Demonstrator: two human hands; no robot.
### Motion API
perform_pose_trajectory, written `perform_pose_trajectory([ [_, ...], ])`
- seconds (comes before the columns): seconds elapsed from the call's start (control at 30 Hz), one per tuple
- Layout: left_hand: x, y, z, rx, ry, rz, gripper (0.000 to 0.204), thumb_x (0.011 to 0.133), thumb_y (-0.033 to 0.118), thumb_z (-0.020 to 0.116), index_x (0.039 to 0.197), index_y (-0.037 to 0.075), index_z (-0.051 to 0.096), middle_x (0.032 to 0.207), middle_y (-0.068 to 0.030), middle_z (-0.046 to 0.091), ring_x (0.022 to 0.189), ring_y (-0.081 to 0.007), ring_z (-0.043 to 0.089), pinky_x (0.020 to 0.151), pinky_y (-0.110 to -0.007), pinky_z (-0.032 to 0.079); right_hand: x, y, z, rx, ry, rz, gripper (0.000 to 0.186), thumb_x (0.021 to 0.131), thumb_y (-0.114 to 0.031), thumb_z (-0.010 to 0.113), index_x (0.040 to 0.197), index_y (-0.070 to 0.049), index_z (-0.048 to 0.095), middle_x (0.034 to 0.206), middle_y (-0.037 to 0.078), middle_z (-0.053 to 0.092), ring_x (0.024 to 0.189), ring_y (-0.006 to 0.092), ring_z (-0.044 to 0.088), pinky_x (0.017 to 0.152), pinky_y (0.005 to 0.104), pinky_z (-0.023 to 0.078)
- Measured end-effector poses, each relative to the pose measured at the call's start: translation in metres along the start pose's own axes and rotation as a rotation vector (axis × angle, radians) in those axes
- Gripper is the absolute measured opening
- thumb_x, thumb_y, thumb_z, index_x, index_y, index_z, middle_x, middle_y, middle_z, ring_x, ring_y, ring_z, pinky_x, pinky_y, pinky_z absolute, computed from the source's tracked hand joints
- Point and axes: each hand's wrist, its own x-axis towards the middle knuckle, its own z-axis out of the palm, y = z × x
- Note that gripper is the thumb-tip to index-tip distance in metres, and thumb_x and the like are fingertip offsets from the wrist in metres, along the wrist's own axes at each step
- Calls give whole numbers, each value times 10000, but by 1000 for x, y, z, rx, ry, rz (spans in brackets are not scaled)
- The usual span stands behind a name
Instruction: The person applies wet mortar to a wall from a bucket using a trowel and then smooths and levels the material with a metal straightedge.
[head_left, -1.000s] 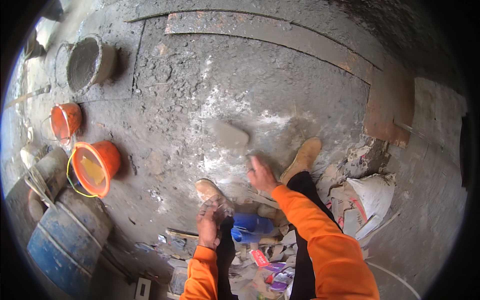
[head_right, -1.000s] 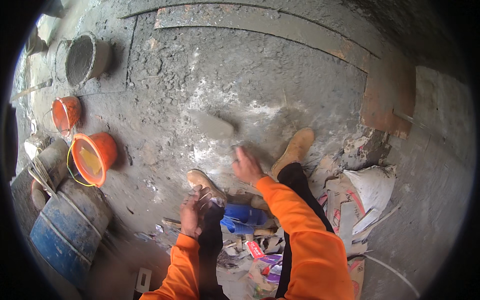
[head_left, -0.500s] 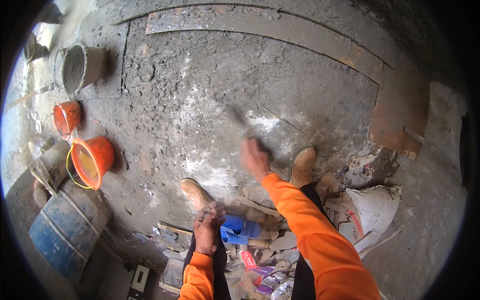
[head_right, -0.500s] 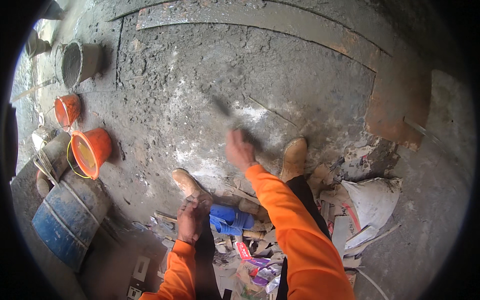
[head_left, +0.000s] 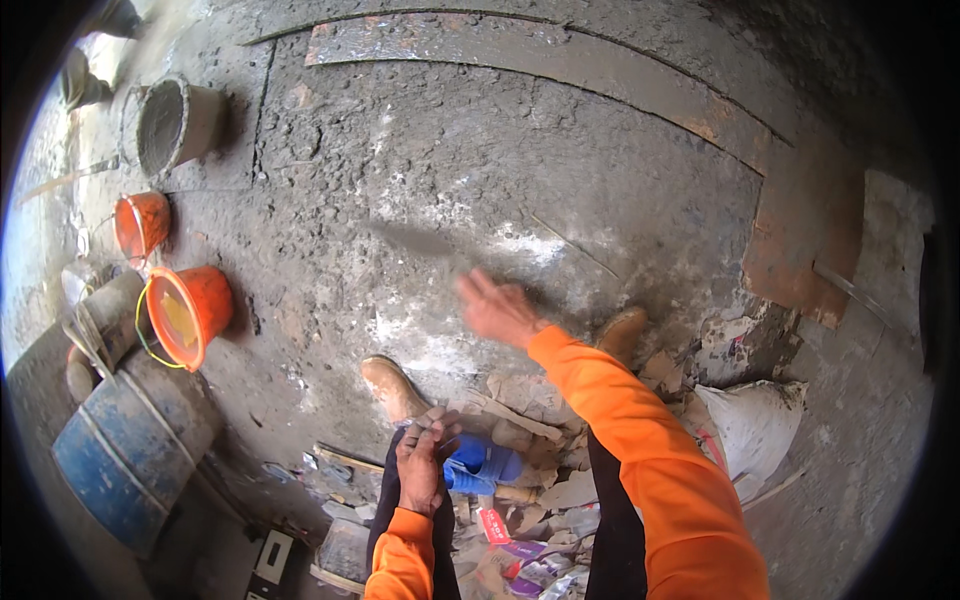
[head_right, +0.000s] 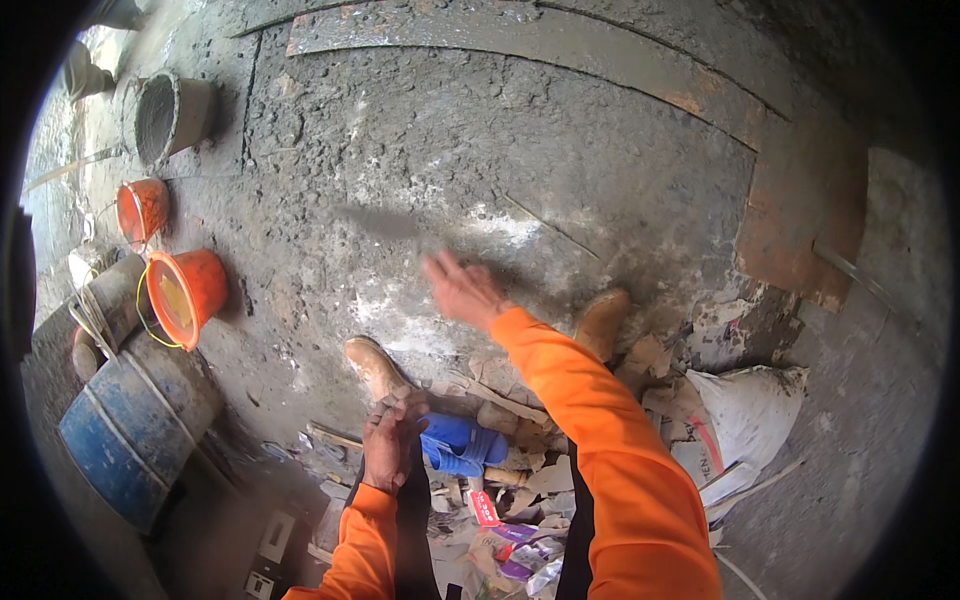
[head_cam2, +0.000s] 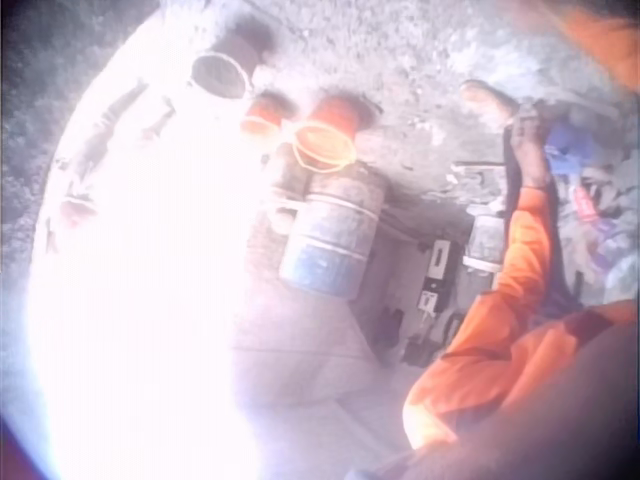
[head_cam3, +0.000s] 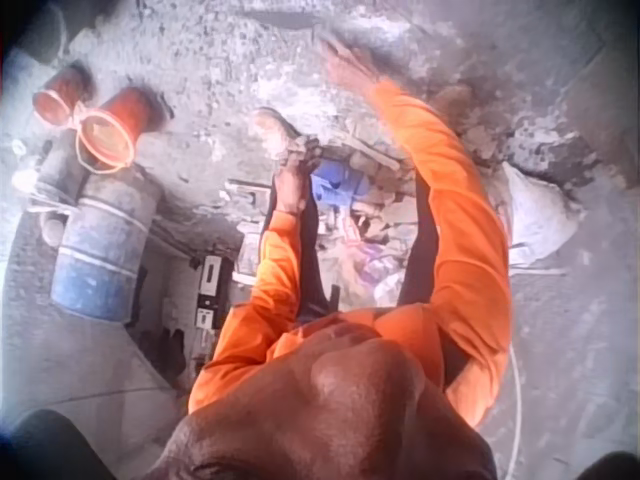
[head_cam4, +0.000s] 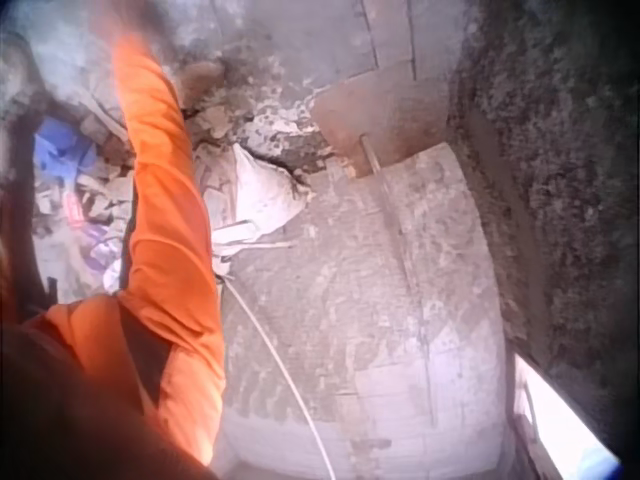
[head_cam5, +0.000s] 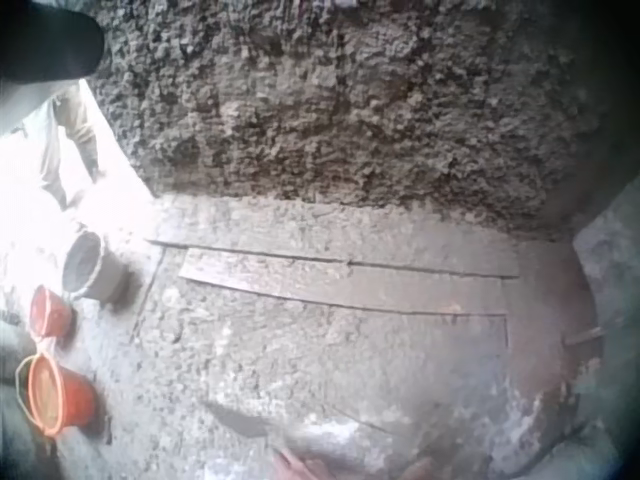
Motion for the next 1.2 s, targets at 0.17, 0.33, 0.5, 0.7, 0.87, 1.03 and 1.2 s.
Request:
perform_pose_trajectory([
  [0.17,-6,-1,-9,-34,3,-18,347,885,179,555,1186,8,518,1094,-118,612,959,-212,590,810,-327,467,53,35,-46,12,457,487,434,840,-122,515,1236,-54,353,990,177,498,707,302,605,566,393,516],
  [0.33,-3,-1,-13,-67,-23,-11,369,883,202,560,1197,20,498,1117,-130,596,978,-228,572,835,-366,451,7,21,6,-7,-199,-37,531,829,-130,523,1311,-84,306,1011,182,488,716,316,595,581,413,516],
  [0.5,-6,0,-22,-111,9,2,385,883,218,570,1200,10,506,1104,-112,607,971,-209,589,819,-314,461,-47,-16,19,156,25,346,540,828,-143,505,1323,-65,304,1039,203,492,766,367,583,641,454,519],
  [0.7,-9,-8,-30,-68,38,-48,383,880,206,565,1205,20,485,1141,-143,578,987,-239,569,861,-374,456,-53,-53,63,283,191,285,530,852,-196,498,1325,-30,324,1136,239,469,905,412,574,705,465,517],
  [0.87,-5,-9,-24,-97,35,-32,392,874,218,575,1199,19,485,1153,-143,571,983,-238,570,858,-373,450,30,-58,50,289,307,325,545,842,-186,524,1319,-25,314,1153,254,454,925,430,567,716,489,504],
  [1.03,-4,-14,-23,-115,42,-27,376,868,218,584,1184,34,498,1135,-131,585,959,-228,575,837,-367,446,95,-68,7,408,155,401,531,844,-214,524,1311,-26,353,1154,251,475,951,439,539,795,465,478],
  [1.2,-1,-19,-21,-145,64,-30,386,876,204,592,1194,3,509,1092,-112,611,947,-201,597,785,-305,470,18,-59,-2,625,-88,55,522,825,-209,511,1293,-25,371,1100,251,535,892,402,583,767,456,489],
])
